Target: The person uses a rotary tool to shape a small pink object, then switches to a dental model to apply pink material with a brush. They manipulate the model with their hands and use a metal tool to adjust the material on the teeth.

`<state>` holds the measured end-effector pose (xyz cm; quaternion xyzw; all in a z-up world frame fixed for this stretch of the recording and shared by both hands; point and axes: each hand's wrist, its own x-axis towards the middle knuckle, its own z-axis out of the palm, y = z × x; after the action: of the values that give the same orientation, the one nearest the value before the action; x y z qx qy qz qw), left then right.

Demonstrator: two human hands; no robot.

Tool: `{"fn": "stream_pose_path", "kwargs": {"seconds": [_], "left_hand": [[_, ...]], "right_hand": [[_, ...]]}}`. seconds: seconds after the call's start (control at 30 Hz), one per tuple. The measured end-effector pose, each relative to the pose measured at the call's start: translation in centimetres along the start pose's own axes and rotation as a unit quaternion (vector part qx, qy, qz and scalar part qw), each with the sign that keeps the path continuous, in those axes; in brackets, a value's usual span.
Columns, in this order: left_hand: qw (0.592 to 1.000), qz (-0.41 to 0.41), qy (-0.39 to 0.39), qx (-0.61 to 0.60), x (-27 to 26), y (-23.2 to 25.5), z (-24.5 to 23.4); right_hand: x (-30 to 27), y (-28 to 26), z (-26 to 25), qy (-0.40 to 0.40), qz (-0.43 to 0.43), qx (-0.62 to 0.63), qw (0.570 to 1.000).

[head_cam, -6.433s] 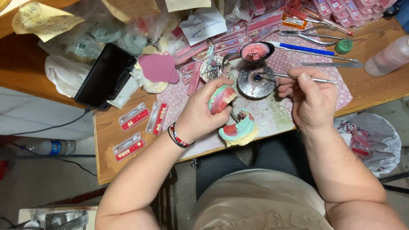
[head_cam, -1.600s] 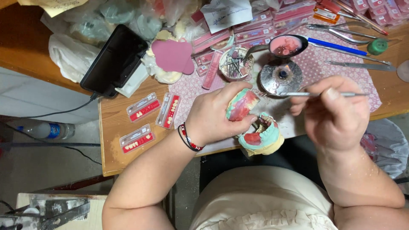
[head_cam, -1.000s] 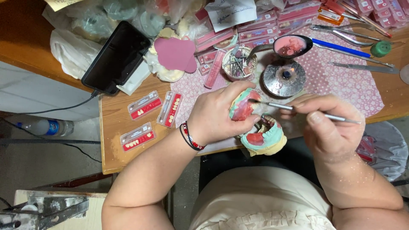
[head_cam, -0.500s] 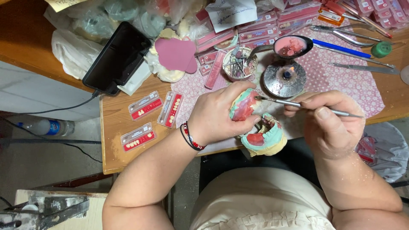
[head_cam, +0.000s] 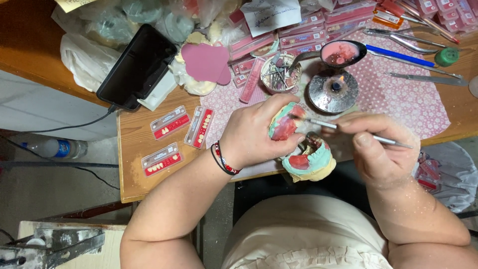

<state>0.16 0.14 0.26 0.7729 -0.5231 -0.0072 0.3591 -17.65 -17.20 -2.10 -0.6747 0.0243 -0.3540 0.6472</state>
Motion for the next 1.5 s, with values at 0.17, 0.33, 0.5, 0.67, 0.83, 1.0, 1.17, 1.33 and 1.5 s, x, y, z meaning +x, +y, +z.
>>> {"fn": "stream_pose_path", "kwargs": {"seconds": [0.17, 0.33, 0.5, 0.67, 0.83, 1.0, 1.17, 1.33, 1.5], "left_hand": [[1.000, -0.003, 0.000, -0.002, 0.1, 0.0, -0.1], [1.000, -0.003, -0.003, -0.009, 0.1, 0.0, -0.2], [0.999, -0.029, -0.010, -0.016, 0.2, 0.4, -0.4], [1.000, -0.014, -0.009, -0.020, 0.2, 0.2, -0.2], [0.999, -0.020, -0.017, -0.032, 0.1, 0.3, -0.3], [0.999, 0.006, -0.010, -0.052, -0.1, 0.1, -0.2], [0.999, 0.003, -0.011, -0.049, 0.0, 0.2, -0.2], [0.999, 0.003, -0.009, -0.038, 0.0, 0.1, -0.1], [1.000, 0.001, -0.006, -0.022, 0.0, 0.2, -0.2]], "right_hand": [[0.0, -0.8, 0.1, -0.016, -0.009, -0.049, 0.999], [0.4, -0.6, 0.0, 0.008, 0.000, -0.032, 0.999], [2.6, 1.5, -1.7, 0.110, 0.045, 0.046, 0.992], [4.0, 3.7, -2.3, 0.176, 0.153, 0.094, 0.968], [4.0, 4.1, -2.4, 0.193, 0.147, 0.084, 0.967], [4.0, 4.1, -2.7, 0.215, 0.172, 0.099, 0.956], [3.8, 4.3, -2.9, 0.209, 0.159, 0.097, 0.960], [3.8, 4.5, -3.0, 0.211, 0.150, 0.103, 0.960], [3.7, 4.6, -3.1, 0.208, 0.153, 0.102, 0.961]]}}
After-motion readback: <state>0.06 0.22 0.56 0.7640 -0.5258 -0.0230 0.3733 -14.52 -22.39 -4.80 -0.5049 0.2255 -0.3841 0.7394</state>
